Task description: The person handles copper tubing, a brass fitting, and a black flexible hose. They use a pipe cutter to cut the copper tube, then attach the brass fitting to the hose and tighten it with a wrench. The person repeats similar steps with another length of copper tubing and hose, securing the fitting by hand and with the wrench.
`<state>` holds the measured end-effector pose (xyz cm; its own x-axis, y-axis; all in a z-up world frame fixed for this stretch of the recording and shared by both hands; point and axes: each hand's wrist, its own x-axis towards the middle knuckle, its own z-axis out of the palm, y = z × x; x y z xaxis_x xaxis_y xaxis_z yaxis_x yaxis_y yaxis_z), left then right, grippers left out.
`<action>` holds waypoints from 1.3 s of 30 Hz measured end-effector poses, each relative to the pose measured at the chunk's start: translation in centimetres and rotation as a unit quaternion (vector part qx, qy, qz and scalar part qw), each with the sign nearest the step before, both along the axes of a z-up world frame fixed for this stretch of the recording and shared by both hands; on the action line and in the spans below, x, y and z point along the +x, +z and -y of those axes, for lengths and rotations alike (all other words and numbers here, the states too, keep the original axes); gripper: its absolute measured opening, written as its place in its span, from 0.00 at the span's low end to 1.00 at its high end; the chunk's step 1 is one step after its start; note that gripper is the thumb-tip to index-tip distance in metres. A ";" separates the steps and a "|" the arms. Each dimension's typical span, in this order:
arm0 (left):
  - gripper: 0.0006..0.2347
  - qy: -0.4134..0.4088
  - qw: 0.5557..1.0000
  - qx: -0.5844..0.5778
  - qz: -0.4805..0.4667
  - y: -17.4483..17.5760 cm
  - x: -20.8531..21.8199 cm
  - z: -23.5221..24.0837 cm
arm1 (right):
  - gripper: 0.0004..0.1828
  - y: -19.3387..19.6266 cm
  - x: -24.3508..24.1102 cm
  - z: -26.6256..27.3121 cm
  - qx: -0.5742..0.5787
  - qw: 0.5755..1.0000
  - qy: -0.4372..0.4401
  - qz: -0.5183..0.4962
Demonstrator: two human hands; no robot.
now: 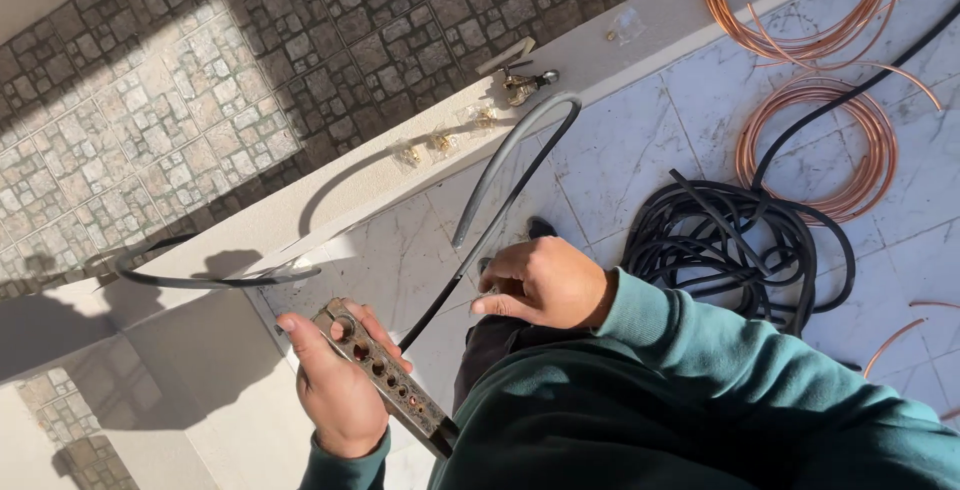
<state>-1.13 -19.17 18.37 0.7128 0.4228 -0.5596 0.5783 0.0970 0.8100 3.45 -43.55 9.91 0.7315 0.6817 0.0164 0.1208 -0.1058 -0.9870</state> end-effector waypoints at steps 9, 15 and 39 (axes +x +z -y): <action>0.45 -0.095 0.986 0.026 -0.133 -6.6 -4.1 -10.5 | 0.10 -23.5 14.0 9.3 -0.374 0.904 -0.204 0.026; 0.42 -0.032 0.990 -0.129 -0.037 -12.5 -2.0 -9.1 | 0.35 -36.3 21.6 8.6 -0.483 0.861 -0.130 0.091; 0.32 0.050 0.998 -0.030 0.005 -6.0 -2.0 -1.1 | 0.18 0.7 -2.2 3.4 -0.151 0.924 -0.051 -0.346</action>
<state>-3.09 -18.06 12.41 0.6744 0.4580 -0.5792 0.5551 0.2027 0.8067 1.22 -46.91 10.58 0.5562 0.5051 -0.6599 -0.5548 -0.3656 -0.7474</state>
